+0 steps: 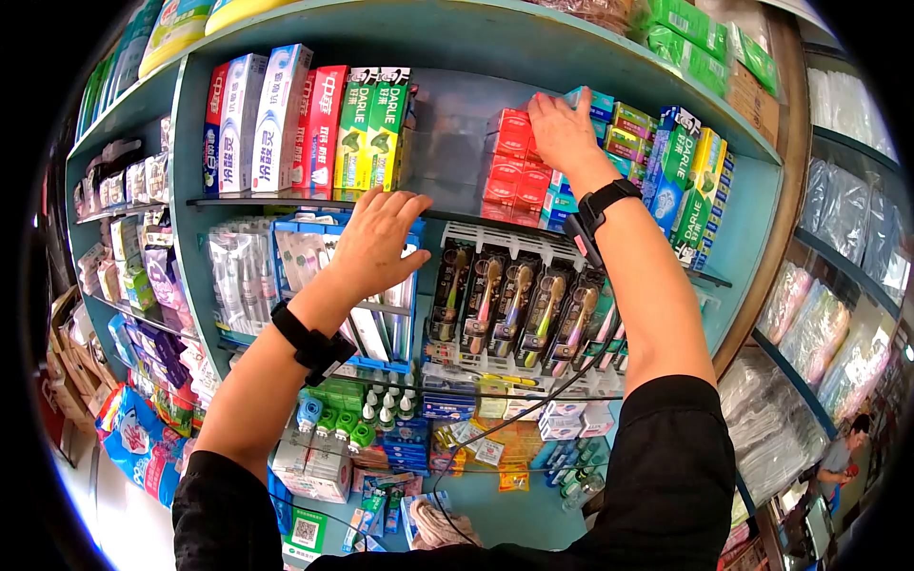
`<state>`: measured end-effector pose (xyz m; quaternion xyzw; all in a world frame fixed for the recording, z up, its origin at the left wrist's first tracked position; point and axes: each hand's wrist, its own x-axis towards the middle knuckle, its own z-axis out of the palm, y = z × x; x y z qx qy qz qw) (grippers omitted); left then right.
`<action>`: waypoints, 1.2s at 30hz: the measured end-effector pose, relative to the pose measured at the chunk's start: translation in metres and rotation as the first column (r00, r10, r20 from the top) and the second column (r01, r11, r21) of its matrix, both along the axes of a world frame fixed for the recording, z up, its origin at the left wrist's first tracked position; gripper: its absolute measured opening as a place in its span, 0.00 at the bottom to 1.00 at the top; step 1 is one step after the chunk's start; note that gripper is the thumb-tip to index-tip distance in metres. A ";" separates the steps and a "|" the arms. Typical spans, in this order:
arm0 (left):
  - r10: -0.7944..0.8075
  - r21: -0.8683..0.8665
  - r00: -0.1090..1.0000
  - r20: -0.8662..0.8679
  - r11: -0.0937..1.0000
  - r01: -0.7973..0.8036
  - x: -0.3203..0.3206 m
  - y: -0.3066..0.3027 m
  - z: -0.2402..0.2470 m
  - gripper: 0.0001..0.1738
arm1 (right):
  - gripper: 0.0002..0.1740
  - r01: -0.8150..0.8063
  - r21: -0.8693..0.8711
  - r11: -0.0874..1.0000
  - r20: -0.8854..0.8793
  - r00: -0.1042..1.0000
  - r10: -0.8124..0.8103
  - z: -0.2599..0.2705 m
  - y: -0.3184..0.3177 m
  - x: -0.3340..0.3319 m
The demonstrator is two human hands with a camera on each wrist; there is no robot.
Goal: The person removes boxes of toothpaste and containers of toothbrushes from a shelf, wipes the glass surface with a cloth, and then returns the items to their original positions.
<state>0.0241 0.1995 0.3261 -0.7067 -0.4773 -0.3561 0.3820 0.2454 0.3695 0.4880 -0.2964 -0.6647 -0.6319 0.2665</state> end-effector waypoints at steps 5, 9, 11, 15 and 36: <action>0.003 0.038 1.000 -0.002 0.999 -0.003 -0.001 0.005 -0.002 0.33 | 0.24 -0.220 -0.084 0.972 -0.140 0.968 0.207 -0.001 -0.023 0.015; 0.010 0.017 1.000 0.007 1.000 -0.010 0.000 0.003 -0.001 0.33 | 0.24 -0.172 -0.101 0.980 -0.240 0.960 0.143 0.003 -0.022 0.047; 0.014 -0.005 1.000 0.013 1.000 -0.014 0.001 0.002 0.000 0.33 | 0.27 -0.178 -0.140 0.974 -0.213 0.966 0.146 0.001 -0.014 0.056; 0.023 -0.020 1.000 0.014 1.000 -0.023 0.006 -0.004 0.002 0.33 | 0.34 -0.192 -0.221 0.956 -0.208 0.967 0.146 -0.007 -0.006 0.062; 0.057 -0.028 0.998 -0.026 0.998 -0.058 0.009 -0.002 0.004 0.33 | 0.50 -0.409 -0.322 0.854 -0.766 0.643 0.019 -0.054 -0.024 0.175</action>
